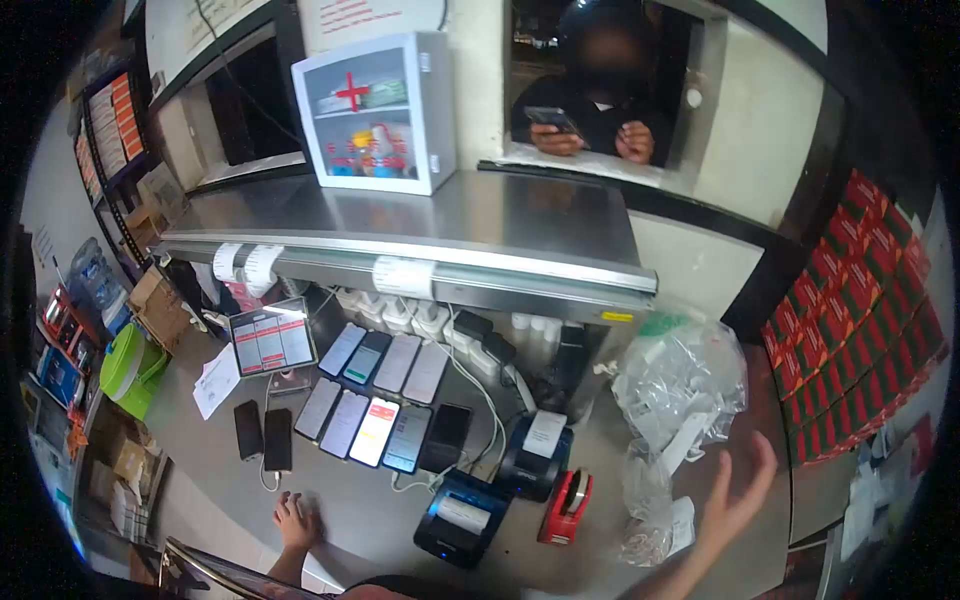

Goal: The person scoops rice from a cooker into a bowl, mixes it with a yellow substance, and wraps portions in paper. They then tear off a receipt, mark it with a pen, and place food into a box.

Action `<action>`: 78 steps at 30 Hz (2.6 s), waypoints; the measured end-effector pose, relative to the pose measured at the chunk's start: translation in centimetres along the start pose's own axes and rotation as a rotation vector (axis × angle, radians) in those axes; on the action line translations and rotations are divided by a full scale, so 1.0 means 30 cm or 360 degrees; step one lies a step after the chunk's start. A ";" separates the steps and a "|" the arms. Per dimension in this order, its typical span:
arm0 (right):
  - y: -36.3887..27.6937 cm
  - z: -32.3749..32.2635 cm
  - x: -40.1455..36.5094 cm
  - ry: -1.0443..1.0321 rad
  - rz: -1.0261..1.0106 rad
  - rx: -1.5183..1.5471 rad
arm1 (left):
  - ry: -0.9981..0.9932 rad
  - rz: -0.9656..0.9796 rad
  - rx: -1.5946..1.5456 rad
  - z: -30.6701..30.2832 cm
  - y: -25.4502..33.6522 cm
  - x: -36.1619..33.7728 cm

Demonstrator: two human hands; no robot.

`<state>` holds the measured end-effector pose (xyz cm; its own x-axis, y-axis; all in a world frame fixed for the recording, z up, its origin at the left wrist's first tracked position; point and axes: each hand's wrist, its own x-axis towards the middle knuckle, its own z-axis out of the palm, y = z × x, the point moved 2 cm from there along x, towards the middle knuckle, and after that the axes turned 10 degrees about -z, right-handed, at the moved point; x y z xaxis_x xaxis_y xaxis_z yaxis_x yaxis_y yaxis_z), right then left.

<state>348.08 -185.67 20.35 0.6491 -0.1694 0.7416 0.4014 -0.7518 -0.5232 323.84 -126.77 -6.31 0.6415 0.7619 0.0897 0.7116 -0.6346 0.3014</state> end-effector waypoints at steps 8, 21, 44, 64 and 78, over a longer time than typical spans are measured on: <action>-0.747 0.763 0.169 -0.0460 -0.0657 0.0794 | -0.0066 0.0315 -0.0252 0.024 -0.075 0.150; -1.362 1.382 0.066 -0.0627 -0.0223 0.1329 | -0.0173 0.0616 -0.0412 0.028 -0.138 0.206; -1.449 1.409 0.111 -0.0378 -0.1690 0.0043 | -0.0085 0.0970 -0.2303 -0.732 0.427 1.243; -1.423 1.011 -0.012 -0.1336 -0.0120 0.2219 | -0.1376 0.1314 -0.2189 -0.980 0.515 0.798; -1.229 0.774 -0.124 -0.1565 -0.0119 0.1955 | -0.1392 0.1421 -0.1919 -0.979 0.742 0.652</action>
<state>345.86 -142.53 27.12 0.5576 0.6747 0.4836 0.3916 0.2999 -0.8699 343.80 -122.18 30.04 0.9284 -0.2886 0.2342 -0.2536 -0.0310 0.9668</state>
